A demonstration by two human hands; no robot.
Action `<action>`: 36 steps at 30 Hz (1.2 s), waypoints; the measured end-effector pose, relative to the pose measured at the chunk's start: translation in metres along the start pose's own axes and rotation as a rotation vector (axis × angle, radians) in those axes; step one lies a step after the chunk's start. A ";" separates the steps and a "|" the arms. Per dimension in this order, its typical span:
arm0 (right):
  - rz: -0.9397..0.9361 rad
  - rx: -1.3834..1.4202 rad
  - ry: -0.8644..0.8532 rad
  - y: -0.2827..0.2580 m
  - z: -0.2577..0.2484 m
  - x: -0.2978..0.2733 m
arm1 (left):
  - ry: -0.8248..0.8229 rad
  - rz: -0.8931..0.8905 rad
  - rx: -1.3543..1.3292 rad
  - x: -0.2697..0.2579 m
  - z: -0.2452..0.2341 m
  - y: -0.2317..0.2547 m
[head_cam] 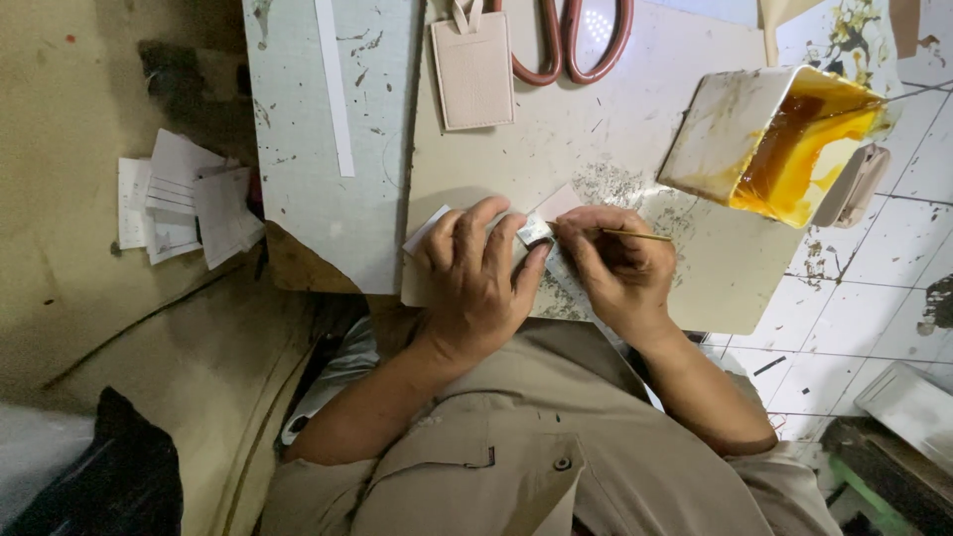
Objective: Measuring and cutting leather pieces using a ruler and a utility knife
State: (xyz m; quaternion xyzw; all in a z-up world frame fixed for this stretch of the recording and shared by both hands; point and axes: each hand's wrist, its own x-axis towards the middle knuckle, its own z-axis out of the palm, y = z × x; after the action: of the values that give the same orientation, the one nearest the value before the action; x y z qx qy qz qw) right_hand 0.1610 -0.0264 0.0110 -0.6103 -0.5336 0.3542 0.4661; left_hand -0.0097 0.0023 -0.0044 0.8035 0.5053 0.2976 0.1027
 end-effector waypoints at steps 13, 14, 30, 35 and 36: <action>-0.073 0.014 0.035 -0.005 0.004 0.003 | -0.010 -0.032 -0.004 -0.001 -0.001 0.004; -0.092 -0.021 0.022 -0.010 0.004 0.006 | -0.002 -0.031 -0.023 -0.004 0.002 0.003; -0.100 -0.005 0.132 0.013 -0.021 -0.012 | 0.027 -0.035 -0.047 -0.004 0.002 0.004; 0.016 -0.111 0.067 0.012 -0.081 -0.080 | 0.023 -0.040 -0.032 -0.004 0.003 0.004; 0.050 -0.312 -0.016 0.013 -0.096 -0.095 | 0.026 -0.046 -0.015 -0.005 0.004 0.004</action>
State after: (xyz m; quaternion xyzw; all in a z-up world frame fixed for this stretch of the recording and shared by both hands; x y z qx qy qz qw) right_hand 0.2376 -0.1382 0.0231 -0.6858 -0.5704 0.2832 0.3523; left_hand -0.0058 -0.0038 -0.0073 0.7871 0.5225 0.3093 0.1089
